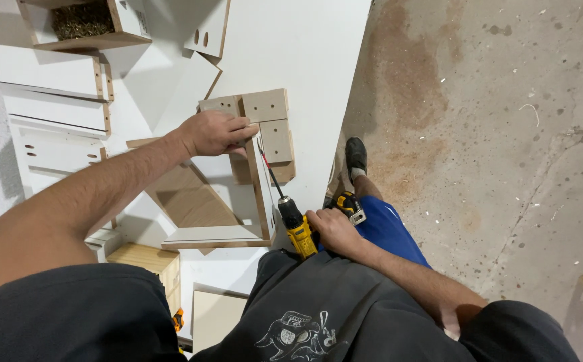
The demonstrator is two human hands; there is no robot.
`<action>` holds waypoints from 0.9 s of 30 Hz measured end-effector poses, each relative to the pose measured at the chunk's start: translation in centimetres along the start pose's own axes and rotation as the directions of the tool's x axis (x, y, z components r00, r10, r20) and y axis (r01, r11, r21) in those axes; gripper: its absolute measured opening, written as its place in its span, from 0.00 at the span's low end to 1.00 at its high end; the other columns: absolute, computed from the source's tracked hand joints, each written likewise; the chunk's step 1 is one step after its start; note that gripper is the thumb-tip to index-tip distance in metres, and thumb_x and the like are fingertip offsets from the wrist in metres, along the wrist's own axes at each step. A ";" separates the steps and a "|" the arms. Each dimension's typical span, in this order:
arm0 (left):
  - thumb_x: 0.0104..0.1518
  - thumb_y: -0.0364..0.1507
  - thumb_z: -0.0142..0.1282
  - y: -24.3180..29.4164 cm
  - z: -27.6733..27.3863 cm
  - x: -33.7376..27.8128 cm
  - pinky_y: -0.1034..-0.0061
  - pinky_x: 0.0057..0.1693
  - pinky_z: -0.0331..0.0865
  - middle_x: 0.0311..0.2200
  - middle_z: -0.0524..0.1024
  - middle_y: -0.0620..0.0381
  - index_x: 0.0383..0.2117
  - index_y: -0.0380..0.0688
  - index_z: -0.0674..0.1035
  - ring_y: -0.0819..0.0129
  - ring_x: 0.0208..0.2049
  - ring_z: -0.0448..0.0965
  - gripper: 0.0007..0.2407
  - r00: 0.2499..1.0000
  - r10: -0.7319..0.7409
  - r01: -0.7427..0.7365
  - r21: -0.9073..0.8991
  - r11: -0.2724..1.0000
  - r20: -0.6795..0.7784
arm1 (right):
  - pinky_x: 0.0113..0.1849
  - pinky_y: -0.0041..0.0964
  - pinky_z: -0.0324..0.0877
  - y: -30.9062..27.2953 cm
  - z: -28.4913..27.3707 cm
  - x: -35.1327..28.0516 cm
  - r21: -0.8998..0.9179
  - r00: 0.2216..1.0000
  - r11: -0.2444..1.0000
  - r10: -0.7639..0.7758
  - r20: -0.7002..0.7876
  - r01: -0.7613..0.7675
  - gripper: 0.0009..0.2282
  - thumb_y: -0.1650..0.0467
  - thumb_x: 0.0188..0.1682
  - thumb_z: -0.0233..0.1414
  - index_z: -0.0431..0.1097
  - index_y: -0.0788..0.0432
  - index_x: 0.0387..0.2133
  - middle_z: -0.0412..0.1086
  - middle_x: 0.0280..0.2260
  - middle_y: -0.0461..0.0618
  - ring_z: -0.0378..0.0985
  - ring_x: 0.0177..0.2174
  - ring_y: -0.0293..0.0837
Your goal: Assembling wooden components using a power drill and screws on a workbench
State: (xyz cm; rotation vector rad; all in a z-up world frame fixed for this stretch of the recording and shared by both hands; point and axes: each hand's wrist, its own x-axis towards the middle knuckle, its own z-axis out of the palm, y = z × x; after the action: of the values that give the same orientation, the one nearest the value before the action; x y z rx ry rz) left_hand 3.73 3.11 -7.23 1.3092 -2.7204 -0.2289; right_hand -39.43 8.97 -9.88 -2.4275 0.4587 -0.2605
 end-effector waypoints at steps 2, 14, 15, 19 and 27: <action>0.59 0.57 0.44 0.0 -0.4 0.2 0.77 0.40 0.76 0.40 0.69 0.66 0.61 0.64 0.68 0.70 0.30 0.77 0.26 1.000 0.005 -0.005 0.001 1.000 -0.012 | 0.27 0.36 0.65 0.2 0.5 -0.2 -0.009 1.000 1.000 -0.007 -0.012 0.007 0.09 0.77 0.52 0.41 0.67 0.57 0.42 0.61 0.21 0.46 0.70 0.21 0.47; 0.57 0.60 0.40 0.2 -0.9 0.4 0.79 0.40 0.76 0.42 0.73 0.67 0.66 0.61 0.66 0.72 0.32 0.77 0.32 1.000 -0.018 0.018 0.059 0.998 -0.001 | 0.27 0.37 0.66 0.1 -0.1 0.3 0.010 1.000 1.000 -0.012 -0.007 0.012 0.12 0.79 0.50 0.42 0.67 0.58 0.45 0.61 0.21 0.48 0.70 0.22 0.48; 0.57 0.60 0.40 0.2 -0.9 0.5 0.79 0.40 0.76 0.42 0.73 0.67 0.66 0.61 0.66 0.72 0.32 0.77 0.32 1.000 -0.017 0.017 0.059 0.998 -0.001 | 0.27 0.37 0.66 0.2 -0.1 0.3 0.010 1.000 1.000 -0.011 -0.008 0.011 0.12 0.79 0.50 0.42 0.67 0.58 0.45 0.61 0.21 0.48 0.70 0.22 0.48; 0.57 0.60 0.39 0.3 -0.8 0.5 0.78 0.40 0.77 0.41 0.72 0.67 0.66 0.61 0.64 0.71 0.32 0.77 0.32 0.999 -0.043 0.043 0.004 0.999 0.029 | 0.28 0.37 0.66 0.3 -0.1 0.4 -0.022 1.000 1.000 -0.014 -0.003 0.014 0.12 0.78 0.51 0.43 0.68 0.57 0.44 0.63 0.22 0.47 0.72 0.22 0.47; 0.50 0.64 0.46 -0.6 1.1 -0.8 0.80 0.41 0.76 0.29 0.71 0.69 0.52 0.58 0.74 0.74 0.31 0.78 0.32 0.993 -0.116 0.116 -0.013 0.993 0.007 | 0.27 0.35 0.65 0.2 -0.6 1.9 -0.044 1.000 0.999 -0.019 -0.006 0.018 0.09 0.78 0.52 0.42 0.68 0.58 0.42 0.61 0.20 0.47 0.70 0.21 0.46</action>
State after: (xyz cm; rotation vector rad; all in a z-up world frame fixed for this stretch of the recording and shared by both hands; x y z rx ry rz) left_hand 4.56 3.48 -8.47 1.4669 -2.6460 -0.2612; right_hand -37.93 7.81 -9.41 -2.4759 0.4493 -0.2684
